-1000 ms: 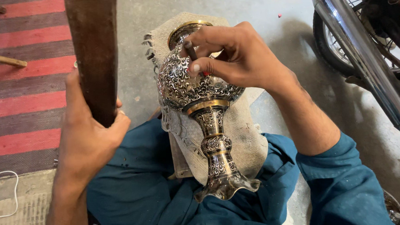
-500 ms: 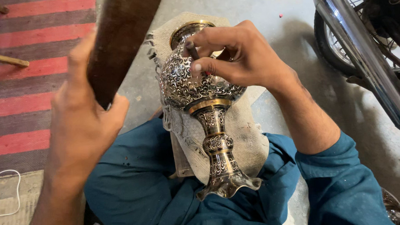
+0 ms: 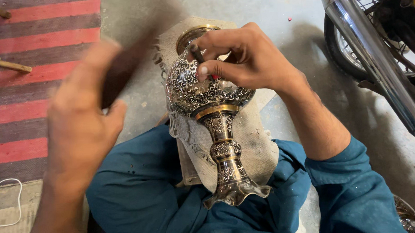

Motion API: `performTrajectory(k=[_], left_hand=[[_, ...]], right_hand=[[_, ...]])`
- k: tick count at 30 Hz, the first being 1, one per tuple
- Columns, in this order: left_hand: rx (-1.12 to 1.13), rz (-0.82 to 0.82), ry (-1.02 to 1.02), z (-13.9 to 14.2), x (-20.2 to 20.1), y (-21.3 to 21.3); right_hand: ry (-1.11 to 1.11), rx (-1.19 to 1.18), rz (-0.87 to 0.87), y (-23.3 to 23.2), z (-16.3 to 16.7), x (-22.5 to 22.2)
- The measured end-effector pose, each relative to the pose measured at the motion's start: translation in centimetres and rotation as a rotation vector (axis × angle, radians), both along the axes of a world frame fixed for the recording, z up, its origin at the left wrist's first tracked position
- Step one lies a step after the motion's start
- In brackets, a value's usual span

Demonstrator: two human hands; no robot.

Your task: The person sits on the floor with an engraved brass vase resting on a cloth cushion. They hold a small punch against the vase's surface with one hand and strike it with a wooden mallet in the other hand, repositioning the punch around the vase to work the decorated metal.

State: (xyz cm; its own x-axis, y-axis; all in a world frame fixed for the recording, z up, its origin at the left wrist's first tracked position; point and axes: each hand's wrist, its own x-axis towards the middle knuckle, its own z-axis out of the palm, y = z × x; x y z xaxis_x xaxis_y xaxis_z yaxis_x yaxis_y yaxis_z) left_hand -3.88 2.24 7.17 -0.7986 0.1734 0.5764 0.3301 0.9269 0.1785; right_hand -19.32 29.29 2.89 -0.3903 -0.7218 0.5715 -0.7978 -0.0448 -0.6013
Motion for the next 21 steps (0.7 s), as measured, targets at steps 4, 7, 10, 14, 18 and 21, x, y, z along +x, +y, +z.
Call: performTrajectory(k=[4,7,10,14,18,21], left_hand=[[0.143,0.012,0.021,-0.14,-0.08,0.02],[0.175,0.055,-0.034,-0.14,-0.14,0.18],[0.131,0.113,-0.056,-0.08,-0.24,0.23],[0.058,0.157,-0.081,-0.26,-0.26,0.21],[0.532,0.153,-0.259,-0.58,-0.05,0.01],[-0.232,0.215,-0.017,-0.64,0.10,-0.29]], right_hand=[[-0.054,0.003,0.017,-0.02,0.05,-0.15],[-0.070,-0.022,0.054,-0.16,-0.11,-0.22],[-0.041,-0.022,0.035,-0.12,-0.06,-0.28],[-0.095,0.053,0.001,0.04,0.13,0.05],[-0.078,-0.004,0.053,-0.13,0.46,0.24],[-0.144,0.014,0.061,-0.11,0.61,0.41]])
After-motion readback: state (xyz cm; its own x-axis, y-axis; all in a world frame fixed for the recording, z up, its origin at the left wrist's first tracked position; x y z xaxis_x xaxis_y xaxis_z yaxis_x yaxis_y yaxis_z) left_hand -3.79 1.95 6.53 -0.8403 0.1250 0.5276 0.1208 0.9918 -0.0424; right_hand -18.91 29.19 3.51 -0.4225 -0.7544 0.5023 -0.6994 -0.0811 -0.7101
